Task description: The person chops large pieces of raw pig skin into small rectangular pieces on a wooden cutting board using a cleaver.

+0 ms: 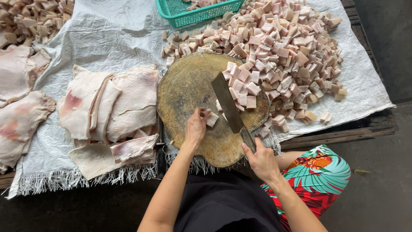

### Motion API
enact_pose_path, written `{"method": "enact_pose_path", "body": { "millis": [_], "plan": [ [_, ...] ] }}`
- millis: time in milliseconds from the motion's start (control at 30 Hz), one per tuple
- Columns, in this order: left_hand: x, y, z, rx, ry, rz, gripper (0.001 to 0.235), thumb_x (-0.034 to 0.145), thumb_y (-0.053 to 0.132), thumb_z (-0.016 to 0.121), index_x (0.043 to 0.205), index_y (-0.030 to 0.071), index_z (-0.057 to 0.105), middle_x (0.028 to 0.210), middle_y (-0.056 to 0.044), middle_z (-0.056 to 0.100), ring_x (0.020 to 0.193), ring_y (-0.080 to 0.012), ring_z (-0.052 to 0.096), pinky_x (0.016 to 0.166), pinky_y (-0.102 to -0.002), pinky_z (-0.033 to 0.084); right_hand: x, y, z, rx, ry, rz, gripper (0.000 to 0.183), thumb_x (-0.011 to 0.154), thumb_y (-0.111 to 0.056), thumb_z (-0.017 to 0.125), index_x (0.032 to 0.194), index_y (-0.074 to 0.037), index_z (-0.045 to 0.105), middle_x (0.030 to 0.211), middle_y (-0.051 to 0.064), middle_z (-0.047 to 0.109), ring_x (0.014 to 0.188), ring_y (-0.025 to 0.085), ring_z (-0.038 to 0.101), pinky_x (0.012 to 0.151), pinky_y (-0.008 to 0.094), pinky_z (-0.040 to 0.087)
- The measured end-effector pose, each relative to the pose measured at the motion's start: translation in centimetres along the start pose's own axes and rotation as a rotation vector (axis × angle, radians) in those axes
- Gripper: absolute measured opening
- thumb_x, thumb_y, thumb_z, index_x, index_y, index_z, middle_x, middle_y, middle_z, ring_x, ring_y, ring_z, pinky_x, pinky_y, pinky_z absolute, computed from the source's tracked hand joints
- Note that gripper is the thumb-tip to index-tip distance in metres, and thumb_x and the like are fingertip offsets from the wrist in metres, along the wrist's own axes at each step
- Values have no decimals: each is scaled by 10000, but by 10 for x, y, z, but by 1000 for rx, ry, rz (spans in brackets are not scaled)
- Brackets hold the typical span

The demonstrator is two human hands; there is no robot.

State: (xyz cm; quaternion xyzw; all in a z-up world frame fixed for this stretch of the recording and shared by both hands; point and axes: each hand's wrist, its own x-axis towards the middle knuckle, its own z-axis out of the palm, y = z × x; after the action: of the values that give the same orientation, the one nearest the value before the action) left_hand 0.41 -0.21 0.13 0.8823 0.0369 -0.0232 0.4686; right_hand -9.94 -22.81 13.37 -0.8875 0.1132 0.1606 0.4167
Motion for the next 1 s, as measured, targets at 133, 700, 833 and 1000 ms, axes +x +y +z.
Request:
{"method": "enact_pose_path", "body": {
  "millis": [133, 700, 833, 1000],
  "plan": [
    [6, 9, -1, -84, -10, -86, 341, 942, 14, 594, 1280, 22, 553, 1130, -190, 697, 978, -269, 697, 836, -393, 593, -9, -19, -9, 38, 192, -312, 392, 983, -356, 611, 1165, -10, 605, 571, 145, 648, 442, 219, 657, 474, 386, 513],
    [-15, -4, 11, 176, -66, 29, 273, 979, 146, 618, 1203, -11, 628, 1204, -213, 622, 1063, -335, 656, 942, -426, 555, 14, 13, 13, 29, -85, 43, 395, 961, -413, 581, 1093, -43, 622, 572, 136, 653, 500, 265, 687, 495, 442, 540],
    [-18, 14, 18, 66, -90, -12, 572, 965, 214, 680, 1435, 8, 427, 1359, -238, 498, 1117, -311, 645, 958, -388, 556, 5, 13, -7, 111, 100, 149, 407, 960, -407, 581, 1111, -29, 607, 563, 148, 654, 489, 287, 683, 478, 448, 543],
    [-15, 63, 44, 341, -225, -124, 1276, 722, 475, 879, 1588, 98, 20, 1571, -265, 220, 1206, -374, 559, 826, -422, 607, 23, 52, -12, -84, 407, -8, 406, 1004, -378, 603, 1076, 22, 607, 673, 228, 689, 651, 404, 714, 601, 505, 537]
  ]
}}
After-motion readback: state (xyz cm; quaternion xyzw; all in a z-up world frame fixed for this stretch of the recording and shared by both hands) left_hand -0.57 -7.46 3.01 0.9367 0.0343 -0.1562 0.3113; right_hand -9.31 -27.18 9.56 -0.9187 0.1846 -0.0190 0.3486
